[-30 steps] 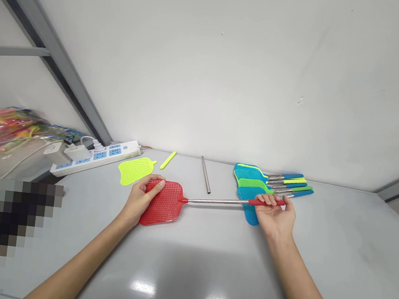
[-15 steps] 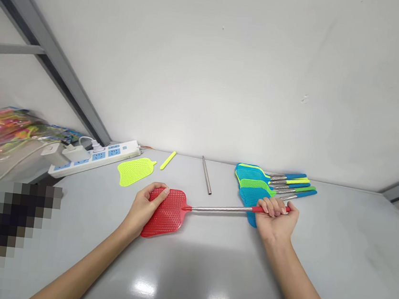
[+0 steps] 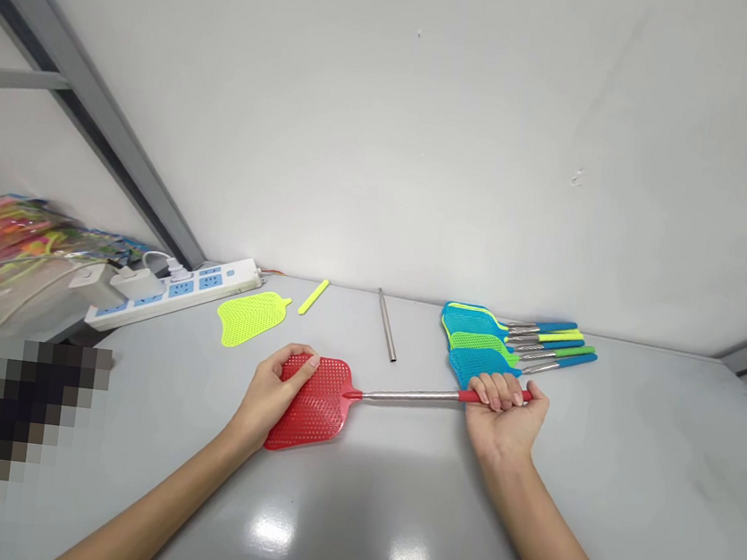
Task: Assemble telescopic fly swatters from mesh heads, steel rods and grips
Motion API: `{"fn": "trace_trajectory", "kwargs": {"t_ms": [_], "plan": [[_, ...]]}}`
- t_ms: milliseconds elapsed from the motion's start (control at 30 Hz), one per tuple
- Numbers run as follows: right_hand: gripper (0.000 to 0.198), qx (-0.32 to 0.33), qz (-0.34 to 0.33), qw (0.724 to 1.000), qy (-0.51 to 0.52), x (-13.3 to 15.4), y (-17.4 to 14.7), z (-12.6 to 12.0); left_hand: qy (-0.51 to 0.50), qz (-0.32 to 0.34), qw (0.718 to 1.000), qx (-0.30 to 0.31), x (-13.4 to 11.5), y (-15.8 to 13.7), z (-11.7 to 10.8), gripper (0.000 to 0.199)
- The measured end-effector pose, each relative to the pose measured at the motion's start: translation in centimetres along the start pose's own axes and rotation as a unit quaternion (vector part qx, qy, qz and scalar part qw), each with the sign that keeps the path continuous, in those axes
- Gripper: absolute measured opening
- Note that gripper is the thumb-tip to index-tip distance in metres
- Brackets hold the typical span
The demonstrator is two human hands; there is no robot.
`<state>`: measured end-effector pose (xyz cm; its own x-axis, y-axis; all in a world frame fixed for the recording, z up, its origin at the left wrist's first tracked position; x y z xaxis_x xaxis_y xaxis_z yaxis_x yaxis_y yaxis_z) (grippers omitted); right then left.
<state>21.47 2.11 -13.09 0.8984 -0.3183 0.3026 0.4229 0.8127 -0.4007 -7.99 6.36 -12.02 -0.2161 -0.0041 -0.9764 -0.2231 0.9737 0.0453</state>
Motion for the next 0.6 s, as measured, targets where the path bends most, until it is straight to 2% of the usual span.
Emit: {"fn": "trace_trajectory", "kwargs": {"t_ms": [200,367,600], "plan": [[0.032,0.006,0.018,0.998,-0.065,-2.7,-0.8,-0.7,0.004,0.002,1.0,0.011,-0.4,-0.6,0.4,0.023],[0.029,-0.009,0.036,0.998,-0.041,-2.9,-0.9,-0.8,0.006,0.007,1.0,0.014,-0.5,-0.4,0.3,0.022],[0.029,0.002,0.032,0.996,-0.078,-3.0,-0.8,-0.8,-0.011,-0.015,1.0,0.016,-0.2,-0.1,0.3,0.023]]}}
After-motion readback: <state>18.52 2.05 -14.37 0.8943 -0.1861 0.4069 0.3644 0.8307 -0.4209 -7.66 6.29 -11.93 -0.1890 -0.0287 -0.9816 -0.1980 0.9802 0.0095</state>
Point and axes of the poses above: each hand's wrist, its own y-axis towards the middle knuckle, its own z-axis out of the palm, x = y × z, the point moved 9 cm from there along y, towards the middle knuckle, and after that the axes turned 12 degrees about -x, right-handed, at the moved point
